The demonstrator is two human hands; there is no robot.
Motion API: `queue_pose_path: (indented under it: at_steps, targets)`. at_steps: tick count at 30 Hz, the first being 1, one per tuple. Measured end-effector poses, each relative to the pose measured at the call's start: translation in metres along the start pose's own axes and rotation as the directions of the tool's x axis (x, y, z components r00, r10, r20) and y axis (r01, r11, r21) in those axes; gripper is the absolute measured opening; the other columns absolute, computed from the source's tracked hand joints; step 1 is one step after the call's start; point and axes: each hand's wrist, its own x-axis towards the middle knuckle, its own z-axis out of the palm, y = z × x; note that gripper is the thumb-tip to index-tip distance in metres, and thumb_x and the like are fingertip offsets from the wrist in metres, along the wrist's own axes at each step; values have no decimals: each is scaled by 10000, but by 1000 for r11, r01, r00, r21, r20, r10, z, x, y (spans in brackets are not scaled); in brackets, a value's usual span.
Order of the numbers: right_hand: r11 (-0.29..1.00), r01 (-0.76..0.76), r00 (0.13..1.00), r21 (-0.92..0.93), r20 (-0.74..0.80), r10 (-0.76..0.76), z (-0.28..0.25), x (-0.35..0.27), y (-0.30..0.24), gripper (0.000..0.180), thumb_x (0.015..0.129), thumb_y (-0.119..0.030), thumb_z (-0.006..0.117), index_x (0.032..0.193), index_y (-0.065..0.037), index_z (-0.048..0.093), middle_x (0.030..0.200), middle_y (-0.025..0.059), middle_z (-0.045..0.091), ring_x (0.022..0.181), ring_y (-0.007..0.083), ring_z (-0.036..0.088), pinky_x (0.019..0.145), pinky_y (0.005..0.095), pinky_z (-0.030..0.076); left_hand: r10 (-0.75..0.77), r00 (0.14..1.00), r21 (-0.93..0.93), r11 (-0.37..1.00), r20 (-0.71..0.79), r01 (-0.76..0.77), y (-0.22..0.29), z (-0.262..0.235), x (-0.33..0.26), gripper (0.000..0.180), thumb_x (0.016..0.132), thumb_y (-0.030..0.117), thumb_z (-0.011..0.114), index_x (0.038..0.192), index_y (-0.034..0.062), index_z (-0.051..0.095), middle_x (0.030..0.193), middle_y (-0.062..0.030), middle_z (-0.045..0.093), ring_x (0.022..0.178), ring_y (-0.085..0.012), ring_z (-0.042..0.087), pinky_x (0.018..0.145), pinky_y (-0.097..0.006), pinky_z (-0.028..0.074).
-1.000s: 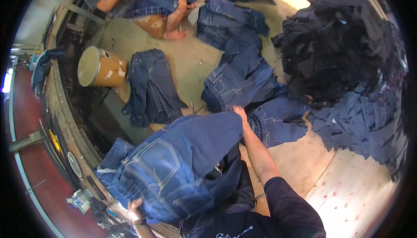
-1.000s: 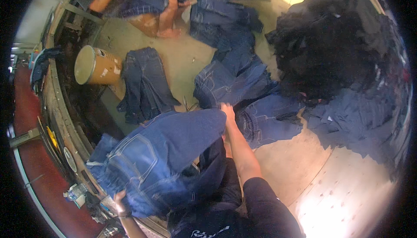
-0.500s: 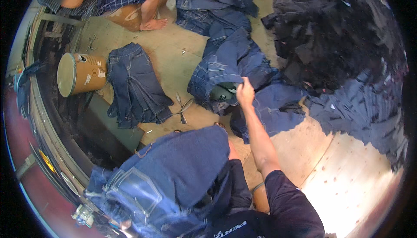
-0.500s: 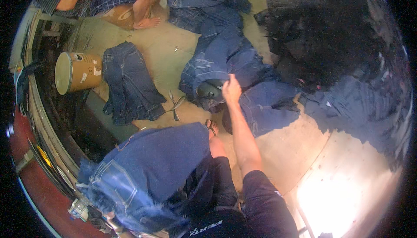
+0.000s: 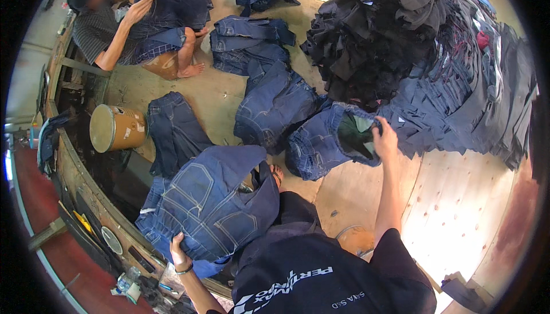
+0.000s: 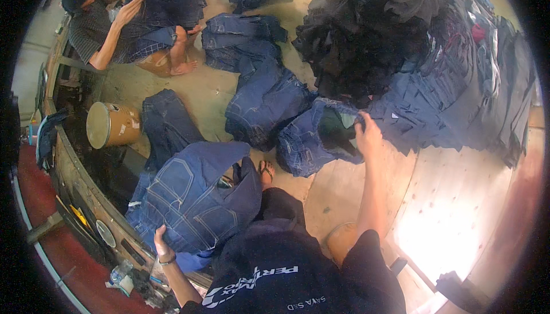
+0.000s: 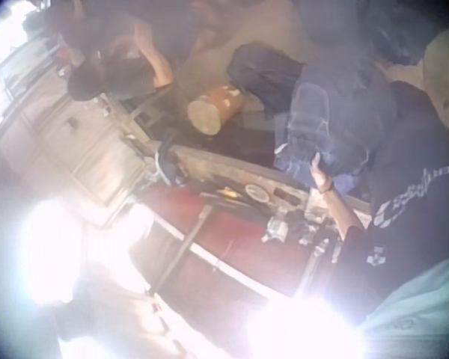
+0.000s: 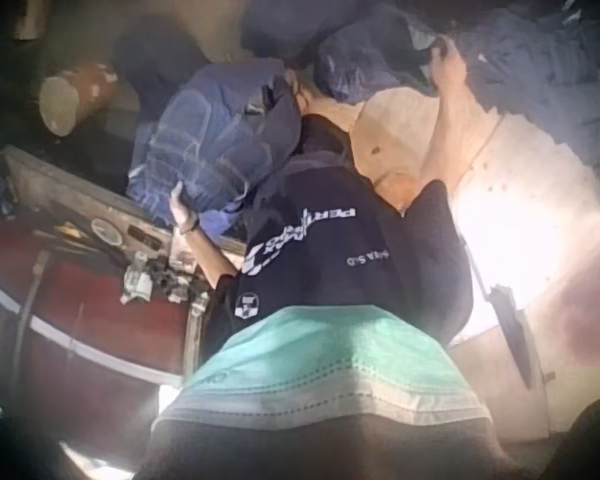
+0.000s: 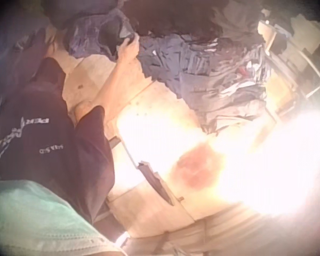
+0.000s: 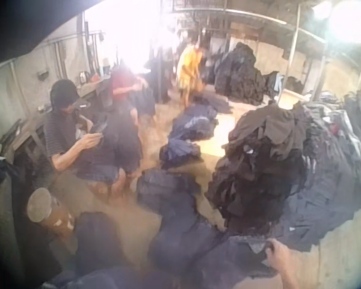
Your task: The person repeatedly picks up denim shorts from a pile, turns them inside out, and folds them by hand. They place the folded items into a growing stack on the table. Other workers are visible in the background performing similar tasks.
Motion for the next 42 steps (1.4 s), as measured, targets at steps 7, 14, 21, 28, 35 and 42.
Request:
queue_pose_path:
  at_steps: [7, 14, 21, 28, 35, 42]
  targets:
    - [966, -198, 841, -165, 478, 254, 145, -110, -26, 590, 1020, -433, 664, 1533, -163, 556, 1310, 268, 685, 1181, 467, 675, 1029, 569, 529, 290, 938, 323, 884, 190, -339, 31, 76, -43, 419, 1026, 172, 635, 1354, -88, 645, 1275, -192, 746, 1193, -288, 688, 1165, -424, 449]
    - [676, 95, 854, 731, 290, -433, 48, -147, -262, 813, 836, -383, 912, 1478, -41, 549, 1211, 190, 641, 1120, 320, 662, 935, 425, 565, 451, 764, 183, 794, 461, -580, 58, 220, -61, 262, 1023, 89, 719, 1249, -43, 708, 1191, -80, 763, 1097, -173, 680, 1014, -357, 527]
    - [571, -147, 767, 807, 458, -449, -10, -143, -320, 642, 906, -162, 768, 1481, 21, 550, 1411, 252, 630, 1313, 314, 610, 1073, 421, 512, 444, 662, 200, 719, 604, -665, 75, 244, -64, 295, 1062, 195, 702, 1238, -41, 701, 1149, -91, 766, 1047, -155, 660, 969, -349, 530]
    - [779, 67, 984, 624, 90, -157, -50, -85, -237, 571, 948, -74, 599, 1454, 178, 521, 1368, 242, 684, 1255, 261, 637, 1131, 351, 439, 467, 740, 245, 739, 485, -627, 75, 212, -51, 336, 1087, 223, 669, 1270, -58, 677, 1240, -91, 743, 1159, -179, 656, 1043, -353, 504]
    - [781, 296, 878, 550, 166, -449, -56, -115, -293, 487, 956, -145, 662, 1366, 118, 629, 1328, 337, 677, 1276, 456, 655, 1111, 463, 499, 439, 545, 300, 512, 714, -805, 59, 243, -43, 414, 1091, 321, 634, 1278, -48, 641, 1185, -202, 733, 1099, -302, 673, 1005, -401, 503]
    - [536, 175, 637, 826, 320, -701, -26, -157, -290, 656, 989, -13, 486, 1636, 13, 384, 1661, 253, 414, 1554, 360, 397, 1269, 428, 327, 329, 525, 305, 533, 785, -789, 50, 296, -47, 696, 913, 516, 823, 1307, -32, 652, 1251, -221, 712, 1186, -339, 693, 1020, -445, 526]
